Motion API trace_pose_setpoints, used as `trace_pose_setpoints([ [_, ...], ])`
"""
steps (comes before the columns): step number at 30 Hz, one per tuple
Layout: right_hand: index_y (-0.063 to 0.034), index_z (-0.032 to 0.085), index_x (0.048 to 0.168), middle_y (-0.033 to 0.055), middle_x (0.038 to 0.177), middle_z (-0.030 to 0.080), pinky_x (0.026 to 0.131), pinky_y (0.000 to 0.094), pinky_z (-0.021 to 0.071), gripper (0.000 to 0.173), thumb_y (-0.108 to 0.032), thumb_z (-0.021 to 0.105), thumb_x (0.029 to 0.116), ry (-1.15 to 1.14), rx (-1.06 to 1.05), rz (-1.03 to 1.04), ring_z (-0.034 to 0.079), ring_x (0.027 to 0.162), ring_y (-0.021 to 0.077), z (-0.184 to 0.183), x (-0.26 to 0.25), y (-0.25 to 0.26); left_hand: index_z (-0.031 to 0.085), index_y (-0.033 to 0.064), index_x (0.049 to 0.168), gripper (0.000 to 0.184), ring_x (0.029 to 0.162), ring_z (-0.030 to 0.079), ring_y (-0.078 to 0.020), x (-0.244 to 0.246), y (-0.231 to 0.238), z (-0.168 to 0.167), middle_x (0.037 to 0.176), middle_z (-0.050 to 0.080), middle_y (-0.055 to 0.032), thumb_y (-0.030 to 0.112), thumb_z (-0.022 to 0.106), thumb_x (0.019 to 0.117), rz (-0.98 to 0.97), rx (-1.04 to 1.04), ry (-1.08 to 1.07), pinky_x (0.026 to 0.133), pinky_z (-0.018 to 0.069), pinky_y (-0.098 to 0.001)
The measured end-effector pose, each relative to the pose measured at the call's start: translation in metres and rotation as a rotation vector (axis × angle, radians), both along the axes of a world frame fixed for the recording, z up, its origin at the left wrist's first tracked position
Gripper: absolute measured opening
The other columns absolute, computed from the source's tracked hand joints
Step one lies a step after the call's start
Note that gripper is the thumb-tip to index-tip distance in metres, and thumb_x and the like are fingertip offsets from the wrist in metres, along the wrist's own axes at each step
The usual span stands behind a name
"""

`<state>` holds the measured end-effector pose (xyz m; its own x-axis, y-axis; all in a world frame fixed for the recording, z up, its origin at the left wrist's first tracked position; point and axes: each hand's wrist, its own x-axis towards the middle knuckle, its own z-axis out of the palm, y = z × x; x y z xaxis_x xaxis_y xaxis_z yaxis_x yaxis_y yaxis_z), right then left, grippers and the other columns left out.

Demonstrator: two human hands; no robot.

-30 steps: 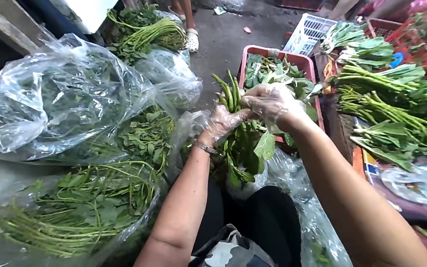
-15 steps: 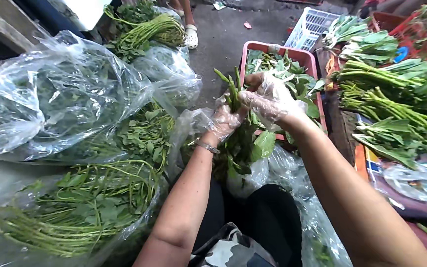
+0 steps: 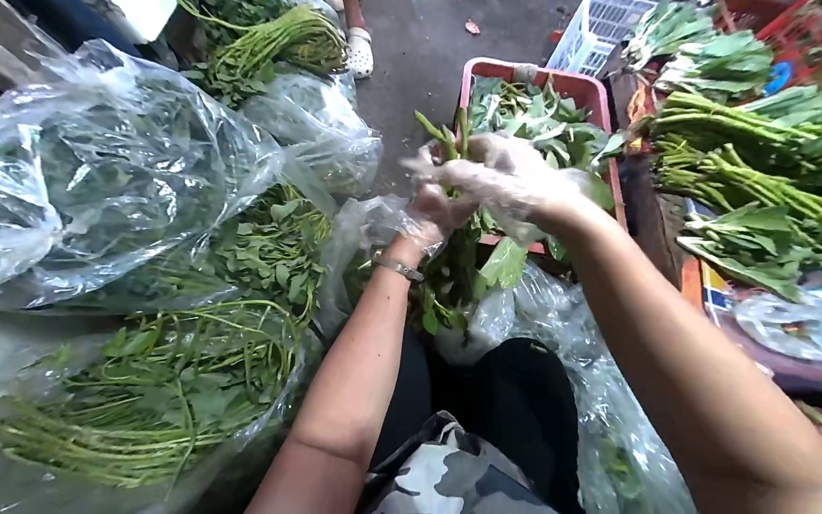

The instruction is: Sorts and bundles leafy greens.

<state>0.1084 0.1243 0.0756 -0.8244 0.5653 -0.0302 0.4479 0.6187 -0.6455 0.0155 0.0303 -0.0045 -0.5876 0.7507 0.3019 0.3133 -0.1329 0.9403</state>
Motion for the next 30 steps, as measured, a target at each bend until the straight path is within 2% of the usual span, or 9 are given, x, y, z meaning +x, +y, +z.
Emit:
trace_pose_setpoints([
  [2, -0.0028, 0.068, 0.113, 0.0197, 0.111, 0.067, 0.087, 0.0606, 0.0509, 0.059, -0.058, 0.061, 0.0943, -0.071, 0.159, -0.018, 0.066, 0.105, 0.0364, -0.004, -0.014, -0.007, 0.039, -0.0141, 0.140, 0.057, 0.119, 0.055, -0.0125, 0.006, -0.003, -0.003, 0.128, 0.056, -0.0219, 0.008, 0.063, 0.0933, -0.030, -0.071, 0.090, 0.102, 0.0432, -0.0204],
  [4, 0.0036, 0.062, 0.126, 0.0248, 0.130, 0.061, 0.100, 0.0611, 0.0455, 0.059, -0.050, 0.052, 0.1034, -0.135, 0.191, -0.040, 0.060, 0.122, 0.0403, 0.004, -0.021, -0.015, 0.041, -0.0203, 0.141, 0.055, 0.135, 0.050, -0.0232, 0.009, -0.009, -0.001, 0.141, 0.052, -0.0322, 0.004, 0.062, 0.0964, 0.003, -0.184, 0.178, 0.113, 0.0344, -0.0277],
  [7, 0.0056, 0.059, 0.130, 0.0252, 0.135, 0.059, 0.107, 0.0560, 0.0431, 0.051, -0.038, 0.045, 0.1088, -0.189, 0.204, -0.027, 0.057, 0.129, 0.0383, 0.016, -0.029, -0.018, 0.023, -0.0146, 0.151, 0.071, 0.128, 0.047, -0.0058, 0.004, -0.004, -0.001, 0.143, 0.046, -0.0229, 0.004, 0.063, 0.0952, -0.095, -0.002, 0.001, 0.106, 0.0387, -0.0161],
  [11, -0.0003, 0.065, 0.104, 0.0168, 0.098, 0.066, 0.085, 0.0536, 0.0506, 0.041, -0.037, 0.048, 0.1075, -0.114, 0.105, 0.112, 0.066, 0.095, 0.0291, 0.018, -0.017, 0.009, 0.045, -0.0027, 0.136, 0.046, 0.109, 0.059, 0.0018, -0.014, -0.010, 0.021, 0.120, 0.061, -0.0027, 0.011, 0.064, 0.0961, -0.415, -0.016, -0.040, 0.096, 0.0506, -0.0181],
  [14, -0.0037, 0.065, 0.101, 0.0110, 0.091, 0.063, 0.078, 0.0499, 0.0494, 0.042, -0.040, 0.046, 0.1082, -0.165, 0.061, 0.068, 0.062, 0.084, 0.0225, 0.033, -0.007, 0.016, 0.046, 0.0025, 0.146, 0.050, 0.126, 0.056, -0.0147, -0.015, -0.010, 0.048, 0.135, 0.060, -0.0135, 0.033, 0.046, 0.1062, -0.404, -0.351, 0.322, 0.109, 0.0430, -0.0361],
  [17, -0.0092, 0.066, 0.101, 0.0020, 0.085, 0.063, 0.071, 0.0378, 0.0518, 0.034, -0.039, 0.051, 0.1062, -0.017, -0.056, 0.007, 0.061, 0.075, 0.0117, 0.040, -0.004, 0.018, 0.040, -0.0012, 0.149, 0.056, 0.135, 0.051, -0.0280, 0.002, -0.009, 0.071, 0.142, 0.054, -0.0219, 0.033, 0.050, 0.1060, -0.324, -0.489, 0.484, 0.114, 0.0364, -0.0454],
  [20, -0.0127, 0.060, 0.100, -0.0067, 0.078, 0.062, 0.064, 0.0200, 0.0541, 0.008, -0.020, 0.065, 0.0997, 0.203, -0.282, 0.053, 0.061, 0.068, 0.0006, 0.053, 0.011, 0.016, 0.039, 0.0000, 0.149, 0.057, 0.133, 0.050, -0.0119, -0.001, 0.001, 0.065, 0.142, 0.054, -0.0145, 0.028, 0.058, 0.1030, -0.317, -0.211, 0.397, 0.114, 0.0386, -0.0283],
  [24, -0.0096, 0.060, 0.101, -0.0030, 0.081, 0.066, 0.063, 0.0220, 0.0584, 0.008, -0.011, 0.067, 0.0968, 0.270, -0.343, 0.022, 0.066, 0.068, 0.0043, 0.059, 0.022, 0.009, 0.052, -0.0009, 0.133, 0.035, 0.105, 0.058, -0.0003, 0.005, 0.002, 0.062, 0.113, 0.061, -0.0041, 0.022, 0.042, 0.1083, -0.337, 0.010, 0.143, 0.094, 0.0489, -0.0206],
  [30, -0.0082, 0.060, 0.112, -0.0021, 0.086, 0.064, 0.064, 0.0238, 0.0571, 0.013, -0.016, 0.059, 0.1029, 0.345, -0.365, -0.097, 0.064, 0.070, 0.0050, 0.061, 0.028, 0.000, 0.052, -0.0040, 0.136, 0.039, 0.110, 0.058, -0.0025, 0.007, 0.008, 0.050, 0.122, 0.061, -0.0078, 0.020, 0.035, 0.1107, -0.184, 0.208, -0.067, 0.099, 0.0477, -0.0207],
])
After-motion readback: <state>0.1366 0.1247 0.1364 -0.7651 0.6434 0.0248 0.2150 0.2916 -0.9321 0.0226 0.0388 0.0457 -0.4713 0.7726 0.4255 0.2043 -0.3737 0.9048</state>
